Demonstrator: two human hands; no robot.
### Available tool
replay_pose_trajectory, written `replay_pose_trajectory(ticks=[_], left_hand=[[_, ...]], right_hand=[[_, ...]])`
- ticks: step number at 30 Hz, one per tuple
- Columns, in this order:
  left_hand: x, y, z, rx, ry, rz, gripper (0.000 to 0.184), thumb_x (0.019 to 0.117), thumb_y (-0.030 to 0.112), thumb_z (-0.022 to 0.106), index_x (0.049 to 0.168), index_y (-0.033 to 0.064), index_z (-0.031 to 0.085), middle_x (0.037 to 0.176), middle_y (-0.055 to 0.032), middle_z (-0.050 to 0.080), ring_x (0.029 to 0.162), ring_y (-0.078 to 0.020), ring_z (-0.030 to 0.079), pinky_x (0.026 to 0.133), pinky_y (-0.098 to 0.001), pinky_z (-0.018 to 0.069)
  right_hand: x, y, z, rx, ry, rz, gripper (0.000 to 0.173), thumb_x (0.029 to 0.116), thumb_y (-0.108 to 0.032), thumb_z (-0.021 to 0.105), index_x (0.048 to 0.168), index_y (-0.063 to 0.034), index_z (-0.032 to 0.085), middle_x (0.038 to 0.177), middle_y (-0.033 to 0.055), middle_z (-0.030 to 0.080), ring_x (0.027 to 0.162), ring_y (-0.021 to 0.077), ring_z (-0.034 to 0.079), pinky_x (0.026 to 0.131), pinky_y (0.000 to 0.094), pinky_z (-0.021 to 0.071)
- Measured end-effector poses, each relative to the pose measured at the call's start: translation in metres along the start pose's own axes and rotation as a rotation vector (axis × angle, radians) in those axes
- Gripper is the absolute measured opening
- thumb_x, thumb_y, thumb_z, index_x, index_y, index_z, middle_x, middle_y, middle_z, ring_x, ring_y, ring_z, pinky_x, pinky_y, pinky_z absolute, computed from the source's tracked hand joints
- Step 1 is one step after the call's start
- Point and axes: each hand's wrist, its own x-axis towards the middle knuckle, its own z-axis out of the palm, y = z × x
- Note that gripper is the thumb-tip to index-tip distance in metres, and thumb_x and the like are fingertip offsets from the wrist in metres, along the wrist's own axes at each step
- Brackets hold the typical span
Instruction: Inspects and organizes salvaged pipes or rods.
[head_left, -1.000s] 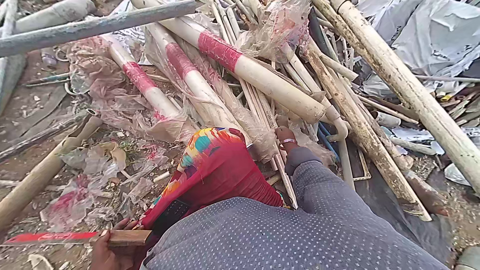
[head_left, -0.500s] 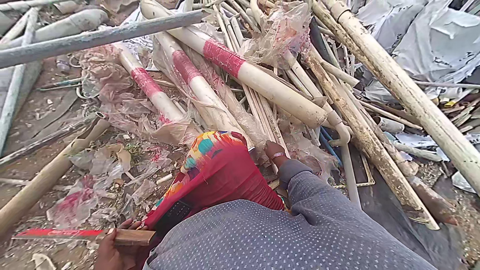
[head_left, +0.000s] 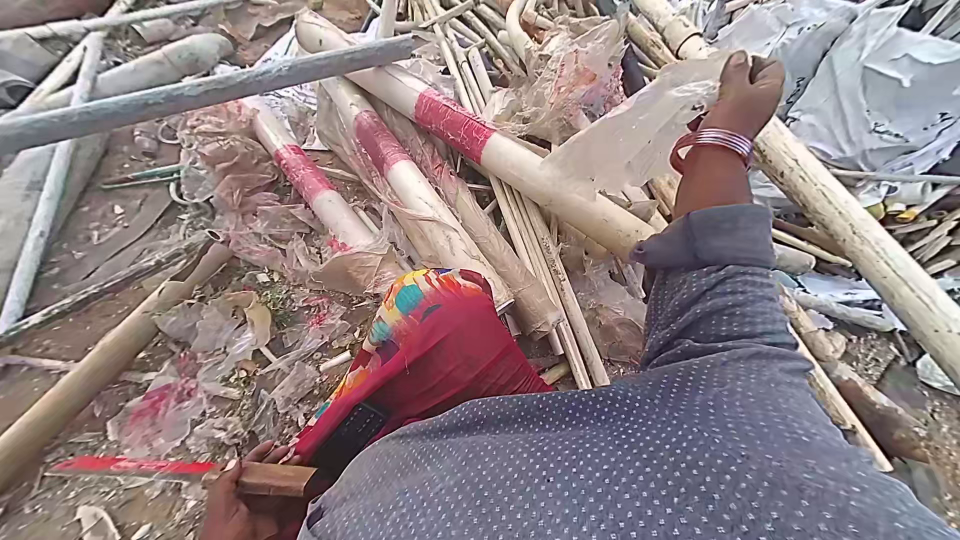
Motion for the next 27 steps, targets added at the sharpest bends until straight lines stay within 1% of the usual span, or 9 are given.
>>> replay_pose_trajectory(ticks=[2, 5, 9, 12, 17, 20, 22, 24, 27], left_hand=[[0.003, 0.001, 0.000, 0.006, -0.014, -0.004, 0.050, 0.1114, 0.031, 0.010, 0.109, 0.0124, 0.056, 0.080, 0.0048, 0.074, 0.071, -0.0089, 0.073, 0.067, -0.0267, 0.0613], [0.003, 0.002, 0.000, -0.004, -0.040, -0.001, 0.051, 0.1110, 0.029, 0.009, 0.106, 0.0130, 0.057, 0.079, 0.0051, 0.074, 0.071, -0.0085, 0.072, 0.067, -0.0261, 0.0610], [0.001, -0.001, 0.001, -0.005, -0.051, 0.013, 0.050, 0.1114, 0.029, 0.011, 0.104, 0.0142, 0.058, 0.079, 0.0064, 0.074, 0.071, -0.0079, 0.072, 0.067, -0.0256, 0.0609], [0.000, -0.003, -0.001, 0.001, -0.028, 0.007, 0.047, 0.1116, 0.030, 0.013, 0.106, 0.0147, 0.058, 0.081, 0.0066, 0.073, 0.072, -0.0083, 0.072, 0.067, -0.0263, 0.0612], [0.000, -0.007, -0.002, -0.019, -0.024, 0.006, 0.047, 0.1120, 0.032, 0.014, 0.107, 0.0147, 0.058, 0.081, 0.0059, 0.073, 0.071, -0.0095, 0.072, 0.067, -0.0275, 0.0613], [0.000, -0.009, 0.000, -0.034, -0.011, 0.023, 0.047, 0.1118, 0.032, 0.016, 0.106, 0.0134, 0.058, 0.079, 0.0055, 0.072, 0.069, -0.0096, 0.072, 0.066, -0.0278, 0.0613], [0.000, -0.010, 0.001, -0.029, -0.001, 0.047, 0.044, 0.1113, 0.030, 0.017, 0.107, 0.0120, 0.057, 0.079, 0.0046, 0.073, 0.068, -0.0096, 0.072, 0.064, -0.0275, 0.0614], [0.001, -0.011, 0.000, -0.026, 0.000, 0.064, 0.042, 0.1108, 0.028, 0.019, 0.107, 0.0103, 0.057, 0.081, 0.0026, 0.073, 0.068, -0.0108, 0.072, 0.064, -0.0276, 0.0611], [0.002, -0.013, 0.000, -0.029, 0.021, 0.071, 0.043, 0.1109, 0.025, 0.022, 0.104, 0.0079, 0.061, 0.079, 0.0012, 0.073, 0.067, -0.0107, 0.072, 0.062, -0.0265, 0.0605]], right_hand=[[0.024, -0.005, -0.017, 0.017, 0.032, -0.049, 0.033, 0.1059, -0.024, 0.055, 0.130, -0.0020, 0.059, 0.112, 0.0069, 0.063, 0.093, 0.0079, 0.062, 0.082, 0.0271, 0.0517], [0.021, 0.023, -0.029, 0.177, 0.023, 0.065, 0.038, 0.1104, -0.024, 0.047, 0.142, -0.0024, 0.048, 0.115, 0.0117, 0.058, 0.080, 0.0119, 0.066, 0.067, 0.0264, 0.0583], [-0.007, 0.092, -0.038, -0.136, -0.061, 0.284, 0.063, 0.1092, -0.028, 0.049, 0.159, 0.0002, 0.025, 0.150, 0.0243, 0.048, 0.124, 0.0274, 0.062, 0.099, 0.0390, 0.0540], [-0.051, 0.131, -0.034, -0.711, -0.402, 0.326, 0.053, 0.1081, -0.034, 0.051, 0.142, 0.0066, 0.053, 0.139, 0.0340, 0.056, 0.133, 0.0472, 0.053, 0.111, 0.0635, 0.0376], [-0.179, 0.166, 0.013, -0.752, -1.101, 0.428, 0.041, 0.1108, -0.026, 0.042, 0.133, 0.0033, 0.061, 0.129, 0.0225, 0.066, 0.118, 0.0325, 0.065, 0.104, 0.0487, 0.0463], [-0.249, 0.164, 0.027, -0.632, -1.329, 0.465, 0.049, 0.1122, -0.032, 0.041, 0.134, 0.0093, 0.058, 0.134, 0.0300, 0.060, 0.123, 0.0371, 0.059, 0.106, 0.0505, 0.0436], [-0.276, 0.105, 0.024, -0.564, -1.243, 0.618, 0.048, 0.1112, -0.028, 0.046, 0.135, 0.0135, 0.053, 0.141, 0.0312, 0.053, 0.128, 0.0339, 0.054, 0.110, 0.0444, 0.0385], [-0.293, 0.051, 0.021, -0.412, -0.956, 0.838, 0.036, 0.1058, -0.016, 0.057, 0.127, 0.0129, 0.055, 0.128, 0.0239, 0.060, 0.108, 0.0213, 0.059, 0.096, 0.0310, 0.0454], [-0.303, 0.123, 0.044, -0.268, -0.822, 0.852, 0.028, 0.1013, -0.015, 0.065, 0.113, 0.0105, 0.062, 0.105, 0.0200, 0.065, 0.086, 0.0185, 0.058, 0.082, 0.0332, 0.0484]])
